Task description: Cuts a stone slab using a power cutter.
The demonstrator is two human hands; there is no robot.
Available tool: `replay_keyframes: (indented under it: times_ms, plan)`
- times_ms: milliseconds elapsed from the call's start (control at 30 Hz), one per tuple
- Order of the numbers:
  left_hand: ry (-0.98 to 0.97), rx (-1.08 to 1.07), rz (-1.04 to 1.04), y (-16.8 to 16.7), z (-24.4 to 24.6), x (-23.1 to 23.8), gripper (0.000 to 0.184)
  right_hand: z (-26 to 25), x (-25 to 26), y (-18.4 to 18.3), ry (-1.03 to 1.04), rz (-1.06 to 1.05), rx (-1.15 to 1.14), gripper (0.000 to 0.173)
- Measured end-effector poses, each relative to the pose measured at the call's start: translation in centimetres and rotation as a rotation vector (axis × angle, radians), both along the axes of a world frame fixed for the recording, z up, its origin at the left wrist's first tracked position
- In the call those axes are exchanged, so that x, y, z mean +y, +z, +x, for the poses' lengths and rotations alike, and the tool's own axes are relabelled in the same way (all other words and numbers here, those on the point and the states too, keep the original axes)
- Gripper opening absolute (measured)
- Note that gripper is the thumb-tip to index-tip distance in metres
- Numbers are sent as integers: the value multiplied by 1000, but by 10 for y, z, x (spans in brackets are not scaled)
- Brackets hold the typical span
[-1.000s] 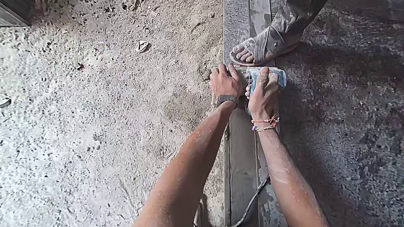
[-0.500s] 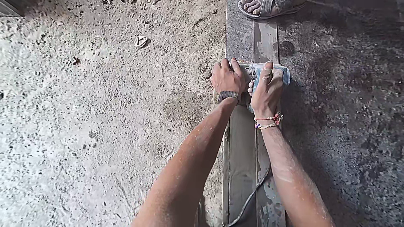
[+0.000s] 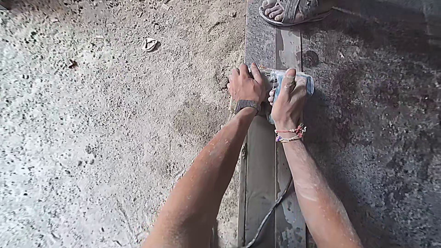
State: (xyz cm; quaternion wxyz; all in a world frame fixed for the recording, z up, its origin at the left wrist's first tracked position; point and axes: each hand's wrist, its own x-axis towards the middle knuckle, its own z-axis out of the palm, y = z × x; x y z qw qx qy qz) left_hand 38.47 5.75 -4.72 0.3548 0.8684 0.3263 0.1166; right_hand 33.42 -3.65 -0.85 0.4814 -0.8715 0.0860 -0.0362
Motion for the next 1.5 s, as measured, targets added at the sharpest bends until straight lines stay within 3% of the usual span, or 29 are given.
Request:
replay_keyframes:
  times_ms: [333,1367,1500]
  plan:
    - [-13,-16,-25,1,7,4,47,19,11,2,-24,63,-96,56]
    - [1,-34,3,-1,34,10,48,34,7,3,47,13,-13,64]
    - [14,-40,5,-2,38,10,47,53,15,-3,10,61,-146,52]
